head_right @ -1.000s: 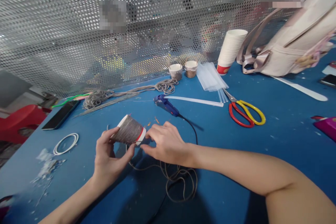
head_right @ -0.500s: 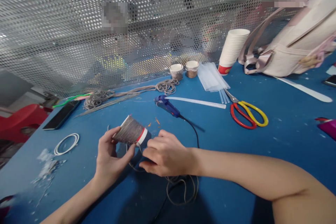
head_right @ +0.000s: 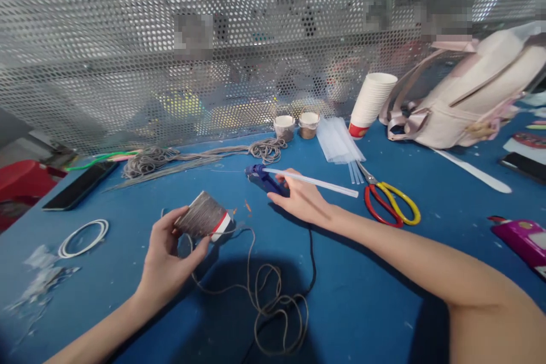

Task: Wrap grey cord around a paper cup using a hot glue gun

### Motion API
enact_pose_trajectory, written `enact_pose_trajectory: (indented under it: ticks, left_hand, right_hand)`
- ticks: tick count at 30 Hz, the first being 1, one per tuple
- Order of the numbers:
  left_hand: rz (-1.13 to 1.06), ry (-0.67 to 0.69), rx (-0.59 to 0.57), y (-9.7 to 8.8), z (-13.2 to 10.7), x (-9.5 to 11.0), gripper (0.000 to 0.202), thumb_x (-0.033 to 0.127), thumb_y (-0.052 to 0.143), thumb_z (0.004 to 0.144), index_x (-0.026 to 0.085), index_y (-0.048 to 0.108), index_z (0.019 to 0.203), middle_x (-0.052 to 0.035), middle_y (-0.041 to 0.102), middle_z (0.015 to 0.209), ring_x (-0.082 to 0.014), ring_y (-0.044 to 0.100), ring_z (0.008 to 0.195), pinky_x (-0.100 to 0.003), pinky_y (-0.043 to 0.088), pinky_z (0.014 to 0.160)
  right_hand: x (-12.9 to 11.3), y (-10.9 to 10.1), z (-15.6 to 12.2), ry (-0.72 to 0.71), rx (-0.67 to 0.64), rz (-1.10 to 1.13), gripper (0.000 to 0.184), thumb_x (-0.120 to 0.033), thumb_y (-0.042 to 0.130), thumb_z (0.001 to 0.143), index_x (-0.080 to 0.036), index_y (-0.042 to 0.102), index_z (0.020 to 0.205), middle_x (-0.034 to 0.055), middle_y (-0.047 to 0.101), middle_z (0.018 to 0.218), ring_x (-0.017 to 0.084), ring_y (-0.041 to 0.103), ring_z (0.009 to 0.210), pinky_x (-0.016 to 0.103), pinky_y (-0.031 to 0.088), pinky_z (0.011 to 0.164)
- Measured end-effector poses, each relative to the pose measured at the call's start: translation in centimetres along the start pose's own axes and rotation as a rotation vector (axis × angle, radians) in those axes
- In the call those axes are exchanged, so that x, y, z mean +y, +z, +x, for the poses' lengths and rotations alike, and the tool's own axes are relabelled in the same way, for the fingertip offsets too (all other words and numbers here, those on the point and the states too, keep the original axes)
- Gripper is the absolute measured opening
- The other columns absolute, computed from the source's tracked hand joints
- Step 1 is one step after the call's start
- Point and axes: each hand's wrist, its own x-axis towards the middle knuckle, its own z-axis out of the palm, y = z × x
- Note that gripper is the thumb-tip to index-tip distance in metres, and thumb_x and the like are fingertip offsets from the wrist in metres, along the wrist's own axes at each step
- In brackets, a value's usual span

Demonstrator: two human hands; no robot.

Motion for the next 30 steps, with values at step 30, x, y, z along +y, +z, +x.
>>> enact_pose_trajectory:
  ticks: [30]
  left_hand:
    - [-0.122, -0.139, 0.034, 3.1, 3.9, -1.7, 0.049, 0.024, 0.066, 0.074, 0.022, 0.047, 0.119, -0.0061, 0.057, 0.108, -0.0172, 0.062, 0.091, -0.035, 0.055, 0.079]
  right_hand:
    - [-3.8, 2.2, -0.2, 0.183, -0.078, 0.672, 0.031, -0.021, 0.059, 0.073, -0.023, 0.047, 0.101, 0.0013, 0.069, 0.082, 0.016, 0.065, 0.069, 0.028, 0.051, 0.064]
